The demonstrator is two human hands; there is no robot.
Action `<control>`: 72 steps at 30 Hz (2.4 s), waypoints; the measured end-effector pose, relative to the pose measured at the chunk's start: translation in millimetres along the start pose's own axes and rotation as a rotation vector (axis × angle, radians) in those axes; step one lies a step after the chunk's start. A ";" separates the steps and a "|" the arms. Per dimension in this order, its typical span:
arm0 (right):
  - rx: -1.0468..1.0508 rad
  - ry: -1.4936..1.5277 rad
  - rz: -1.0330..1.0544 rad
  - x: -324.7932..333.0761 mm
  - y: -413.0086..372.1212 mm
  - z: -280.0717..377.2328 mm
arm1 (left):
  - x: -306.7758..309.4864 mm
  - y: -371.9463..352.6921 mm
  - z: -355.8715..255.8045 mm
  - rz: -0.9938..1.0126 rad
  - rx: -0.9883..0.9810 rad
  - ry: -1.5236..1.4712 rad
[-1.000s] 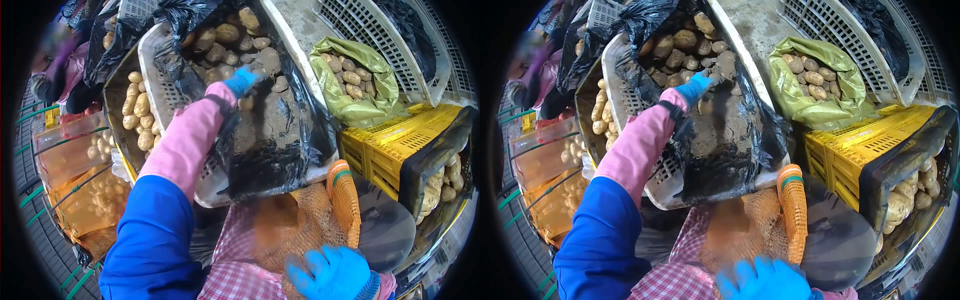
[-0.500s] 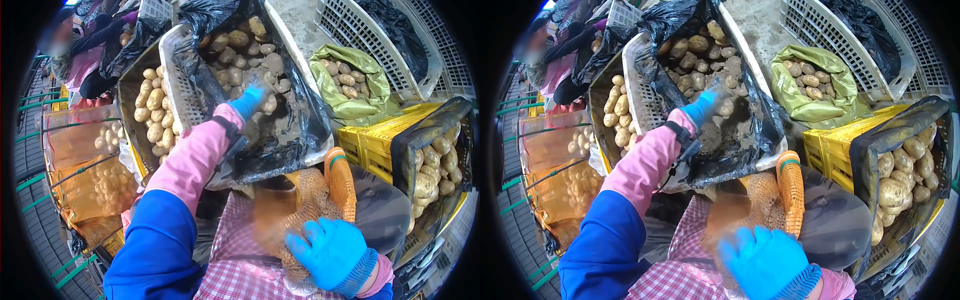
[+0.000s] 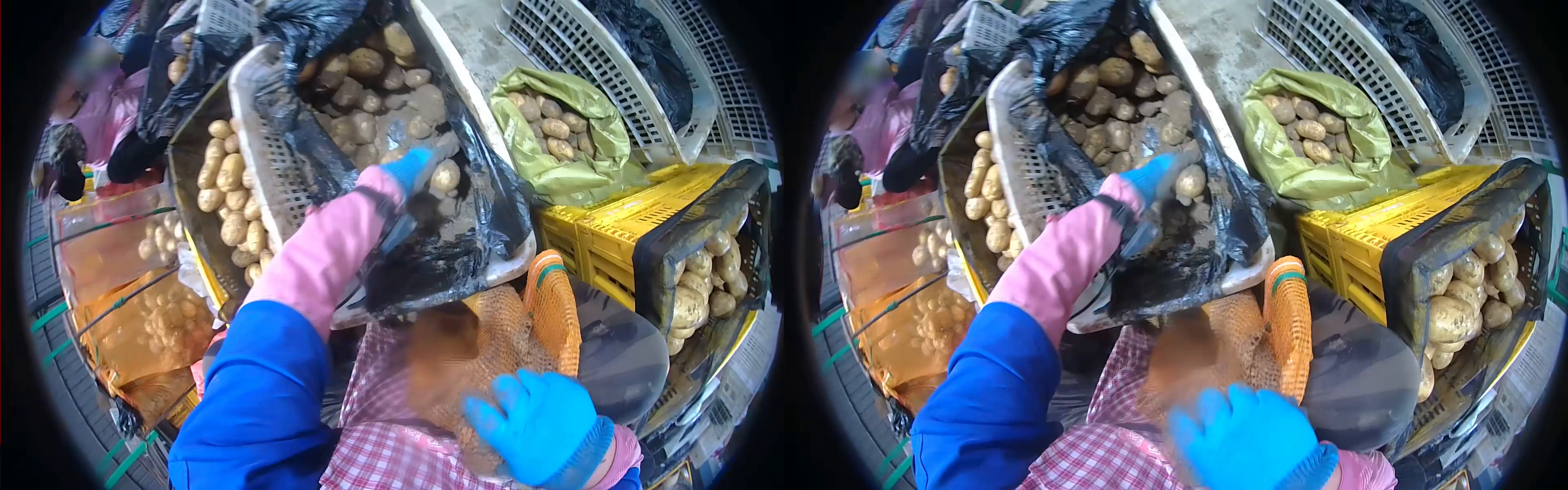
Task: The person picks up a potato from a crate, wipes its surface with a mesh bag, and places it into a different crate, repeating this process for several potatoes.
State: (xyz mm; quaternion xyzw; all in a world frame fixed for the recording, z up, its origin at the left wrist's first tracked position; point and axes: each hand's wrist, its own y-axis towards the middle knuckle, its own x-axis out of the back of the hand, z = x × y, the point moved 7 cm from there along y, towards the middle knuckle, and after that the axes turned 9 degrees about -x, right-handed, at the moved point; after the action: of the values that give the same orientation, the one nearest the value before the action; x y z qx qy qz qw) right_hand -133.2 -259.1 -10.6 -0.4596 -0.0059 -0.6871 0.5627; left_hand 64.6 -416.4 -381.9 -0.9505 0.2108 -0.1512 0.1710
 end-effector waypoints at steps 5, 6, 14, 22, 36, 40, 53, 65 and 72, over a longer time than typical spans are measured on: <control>0.033 -0.010 -0.122 -5.7 -2.8 10.9 | 13.9 -137.6 -139.2 -0.009 -0.148 -1.141; 0.030 -0.066 -0.125 -5.7 -3.6 16.3 | 19.7 -165.6 -161.2 -0.004 -0.222 -1.189; 0.110 -0.191 -0.250 -35.3 20.6 47.8 | 62.9 -390.7 -225.0 -0.259 -0.678 -1.288; 0.065 -0.297 -0.137 -56.7 54.3 57.9 | 235.4 -726.0 -273.7 -0.878 -1.123 -0.794; 0.174 -0.207 -0.310 -65.4 81.7 42.3 | 277.8 -783.8 -198.3 -1.125 -1.019 -0.980; 0.220 -0.019 -0.545 -51.2 73.2 48.9 | 144.5 -644.4 -233.4 -0.708 -1.015 -1.142; 0.380 1.325 -0.767 -66.5 8.8 76.1 | -88.8 -401.8 -242.5 -0.562 -0.703 -1.114; 0.071 1.574 -0.466 -101.1 17.9 38.5 | -140.3 -398.0 -269.8 -0.551 -0.452 -0.705; 0.096 1.621 -0.524 -101.9 18.5 23.6 | -123.7 -407.7 -253.5 -0.711 -0.394 -0.802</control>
State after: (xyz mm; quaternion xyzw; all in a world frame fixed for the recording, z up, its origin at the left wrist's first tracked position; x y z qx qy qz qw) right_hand -109.7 -175.2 -71.5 0.2145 0.2634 -0.9108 0.2346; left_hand 8.8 -79.0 -22.9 -0.9600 -0.1791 0.2151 -0.0042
